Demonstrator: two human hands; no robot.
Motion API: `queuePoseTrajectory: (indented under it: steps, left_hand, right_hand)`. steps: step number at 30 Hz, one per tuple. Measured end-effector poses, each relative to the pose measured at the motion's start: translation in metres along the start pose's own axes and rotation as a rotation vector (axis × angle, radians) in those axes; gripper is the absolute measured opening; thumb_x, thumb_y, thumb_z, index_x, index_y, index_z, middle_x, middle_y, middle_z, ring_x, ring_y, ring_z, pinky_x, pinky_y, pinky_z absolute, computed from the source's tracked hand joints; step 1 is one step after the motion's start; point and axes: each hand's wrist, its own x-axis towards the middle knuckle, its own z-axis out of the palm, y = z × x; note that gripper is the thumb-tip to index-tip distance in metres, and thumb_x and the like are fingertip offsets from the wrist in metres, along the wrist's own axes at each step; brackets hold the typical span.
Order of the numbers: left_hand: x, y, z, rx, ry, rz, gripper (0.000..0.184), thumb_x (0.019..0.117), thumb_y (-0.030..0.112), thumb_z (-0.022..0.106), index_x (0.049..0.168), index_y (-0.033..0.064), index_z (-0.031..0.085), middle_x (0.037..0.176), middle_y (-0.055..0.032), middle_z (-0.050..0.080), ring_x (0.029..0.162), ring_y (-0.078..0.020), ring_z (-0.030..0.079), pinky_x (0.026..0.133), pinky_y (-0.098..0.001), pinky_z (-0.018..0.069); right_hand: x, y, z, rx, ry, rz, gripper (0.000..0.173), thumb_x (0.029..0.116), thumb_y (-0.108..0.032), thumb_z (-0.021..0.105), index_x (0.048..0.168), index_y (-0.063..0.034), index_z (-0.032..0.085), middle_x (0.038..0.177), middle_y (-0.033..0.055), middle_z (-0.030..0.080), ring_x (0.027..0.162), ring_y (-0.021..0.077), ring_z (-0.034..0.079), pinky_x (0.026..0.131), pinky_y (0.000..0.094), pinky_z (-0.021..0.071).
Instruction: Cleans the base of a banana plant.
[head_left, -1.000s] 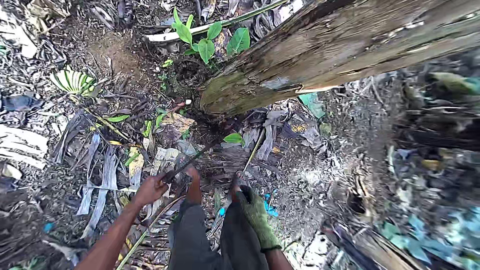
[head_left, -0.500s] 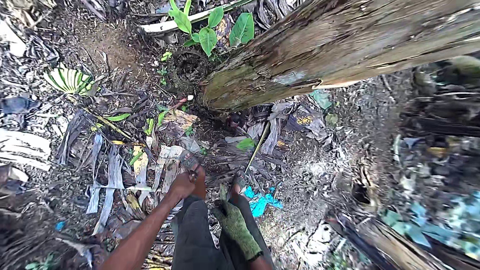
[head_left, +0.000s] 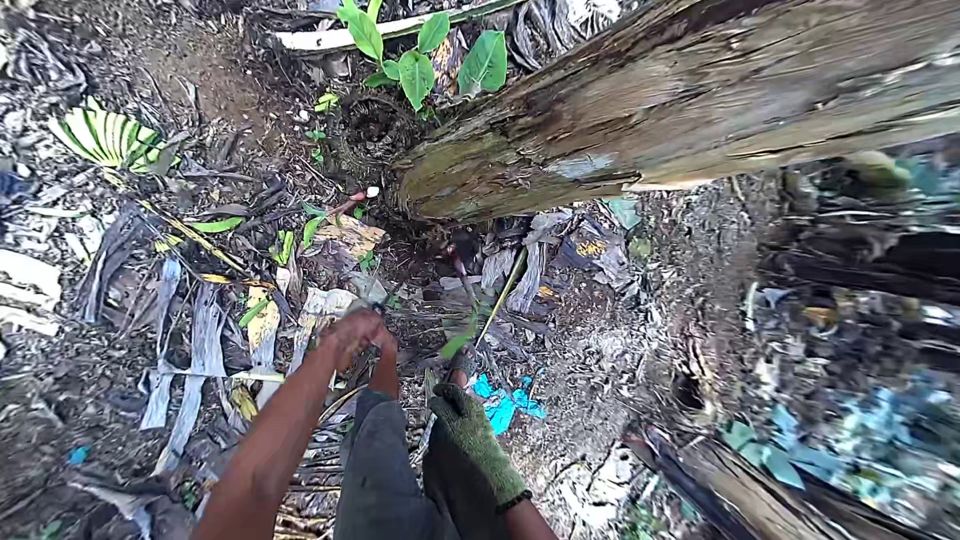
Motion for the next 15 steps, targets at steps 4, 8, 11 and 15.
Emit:
queuePoseTrajectory:
  steps: [4, 8, 11, 15]
  left_hand:
    - [-0.066, -0.019, 0.051, -0.195, -0.033, -0.058, 0.034, 0.0978, 0.033, 0.063, 0.113, 0.0035, 0.065, 0.08, -0.0099, 0.061, 0.063, -0.0209, 0.056, 0.062, -0.0423, 0.0514]
    - [-0.122, -0.037, 0.068, -0.297, 0.039, -0.091, 0.033, 0.0957, 0.027, 0.068, 0.118, 0.0047, 0.058, 0.077, -0.007, 0.058, 0.058, -0.0168, 0.055, 0.055, -0.0353, 0.0502]
    - [-0.16, -0.021, 0.052, -0.127, 0.185, -0.136, 0.047, 0.093, 0.027, 0.069, 0.131, 0.0012, 0.058, 0.108, -0.0223, 0.067, 0.098, -0.0362, 0.067, 0.086, -0.0567, 0.0536]
    - [-0.18, -0.005, 0.011, -0.262, 0.31, 0.019, 0.053, 0.0925, 0.023, 0.066, 0.14, 0.0047, 0.052, 0.098, -0.0177, 0.067, 0.08, -0.0308, 0.067, 0.073, -0.0515, 0.0558]
  right_hand:
    - [0.01, 0.011, 0.003, -0.13, -0.017, 0.019, 0.047, 0.0973, -0.051, 0.06, 0.128, -0.0165, 0.069, 0.112, 0.0048, 0.075, 0.105, 0.0185, 0.071, 0.099, 0.0478, 0.0558]
    - [0.005, 0.002, -0.01, -0.102, 0.106, -0.06, 0.047, 0.0964, -0.051, 0.062, 0.127, -0.0155, 0.069, 0.114, 0.0032, 0.074, 0.107, 0.0157, 0.069, 0.1, 0.044, 0.0555]
    - [-0.002, -0.04, -0.028, 0.071, 0.221, -0.139, 0.044, 0.0979, -0.041, 0.063, 0.131, -0.0121, 0.068, 0.12, 0.0052, 0.073, 0.113, 0.0153, 0.068, 0.103, 0.0416, 0.0546]
    - [-0.008, -0.12, -0.047, 0.216, 0.242, -0.196, 0.038, 0.1002, -0.03, 0.062, 0.129, -0.0056, 0.068, 0.119, 0.0088, 0.073, 0.111, 0.0145, 0.068, 0.102, 0.0364, 0.0542]
